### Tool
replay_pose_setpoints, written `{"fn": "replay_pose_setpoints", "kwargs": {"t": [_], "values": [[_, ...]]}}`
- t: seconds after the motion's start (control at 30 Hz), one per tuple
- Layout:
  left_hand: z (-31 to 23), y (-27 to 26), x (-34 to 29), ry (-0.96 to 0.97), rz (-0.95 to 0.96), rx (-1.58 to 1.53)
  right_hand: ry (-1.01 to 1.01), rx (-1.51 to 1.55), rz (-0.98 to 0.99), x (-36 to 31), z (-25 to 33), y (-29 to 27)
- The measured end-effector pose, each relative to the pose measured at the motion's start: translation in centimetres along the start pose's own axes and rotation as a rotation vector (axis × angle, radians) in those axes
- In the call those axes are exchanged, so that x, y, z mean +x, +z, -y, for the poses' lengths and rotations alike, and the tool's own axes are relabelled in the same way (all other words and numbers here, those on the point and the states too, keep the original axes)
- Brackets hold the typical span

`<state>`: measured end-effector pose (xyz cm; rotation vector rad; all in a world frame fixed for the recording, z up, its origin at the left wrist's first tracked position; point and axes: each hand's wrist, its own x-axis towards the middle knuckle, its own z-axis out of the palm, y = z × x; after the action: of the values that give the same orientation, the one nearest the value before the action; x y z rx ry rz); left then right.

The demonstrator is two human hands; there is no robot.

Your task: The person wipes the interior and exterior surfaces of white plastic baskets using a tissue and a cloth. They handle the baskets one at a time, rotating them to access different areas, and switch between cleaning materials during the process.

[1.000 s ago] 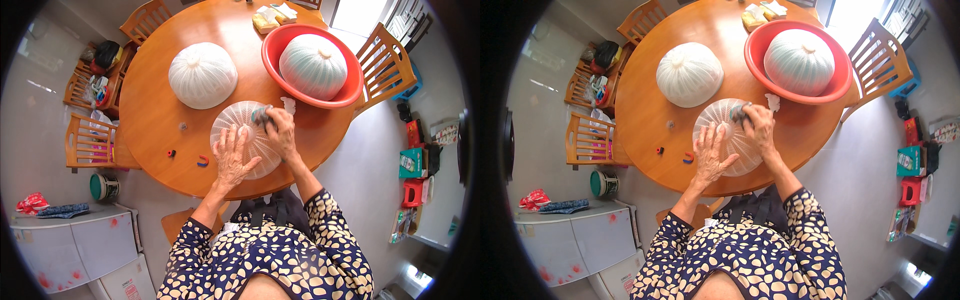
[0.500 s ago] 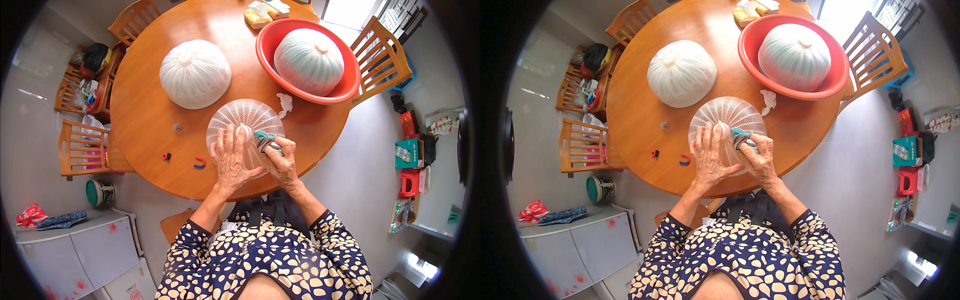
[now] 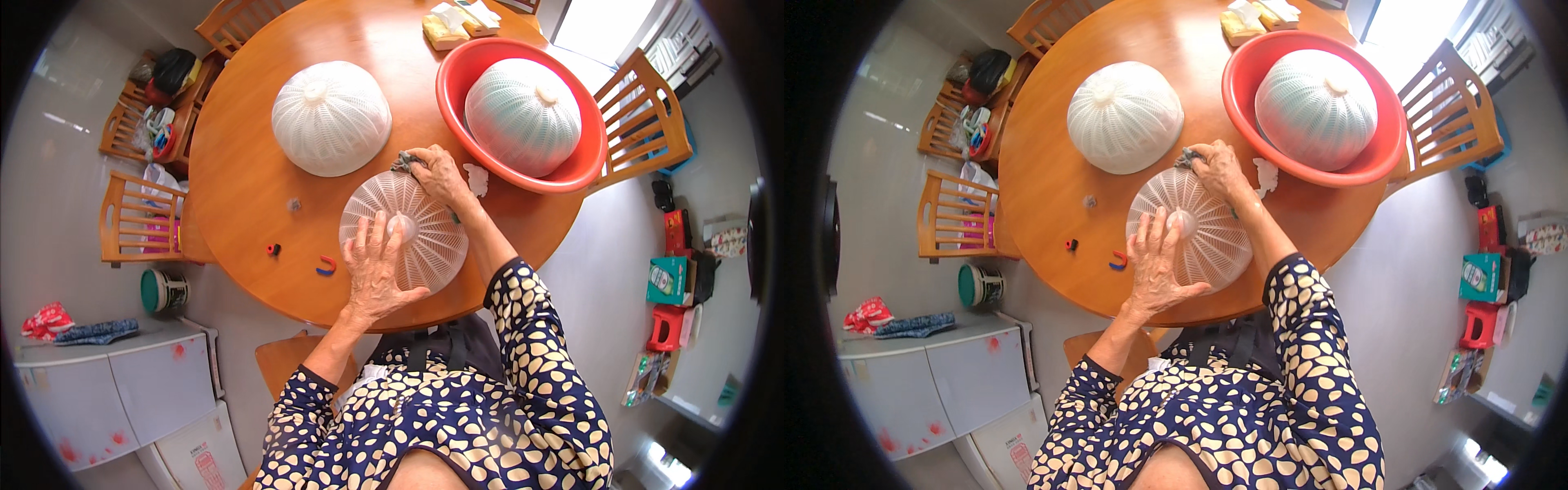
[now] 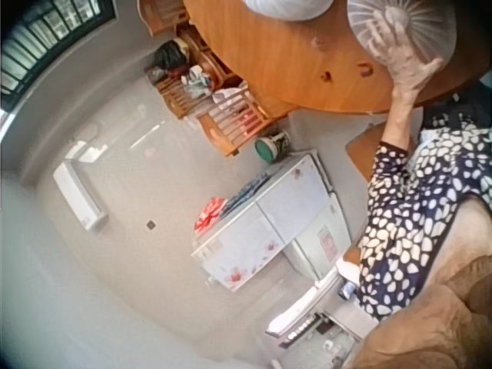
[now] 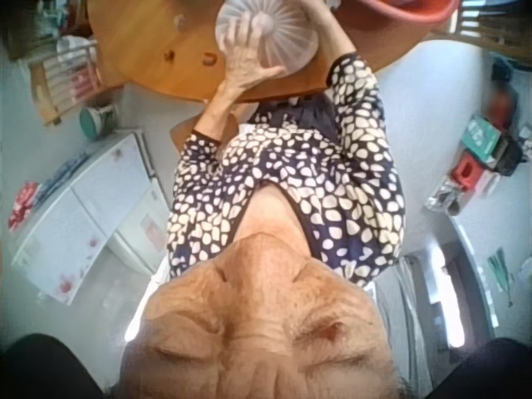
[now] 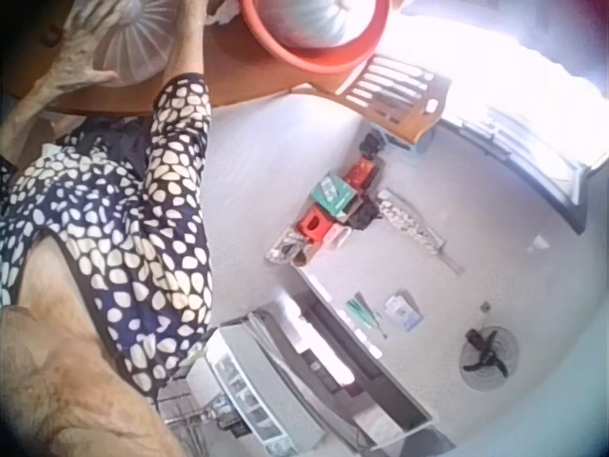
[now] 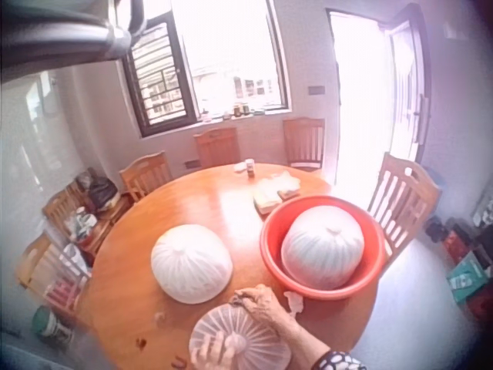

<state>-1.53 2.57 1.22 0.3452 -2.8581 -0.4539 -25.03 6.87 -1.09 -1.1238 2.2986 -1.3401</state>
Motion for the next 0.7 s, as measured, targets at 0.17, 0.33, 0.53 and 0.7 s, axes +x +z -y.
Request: {"fn": "replay_pose_setpoints", "kwargs": {"t": [0.17, 0.33, 0.53, 0.7], "values": [[-0.4, -0.5, 0.1, -0.057, 0.015, -0.016, -0.028, 0.303, 0.147, -0.5, -2.3, -2.1], [-0.4, -0.7, -0.1, -0.071, 0.007, -0.002, 0.115, 0.520, 0.043, -7.9, -1.3, -4.2], [-4.2, -1.6, 0.3, -0.334, -0.031, 0.089, -0.421, -0.005, -0.023, -12.9, -0.8, -4.7], [-7.3, 0.7, 0.7, -0.510, -0.068, 0.010, -0.509, -0.023, -0.018, -8.3, 0.8, -4.7]]}}
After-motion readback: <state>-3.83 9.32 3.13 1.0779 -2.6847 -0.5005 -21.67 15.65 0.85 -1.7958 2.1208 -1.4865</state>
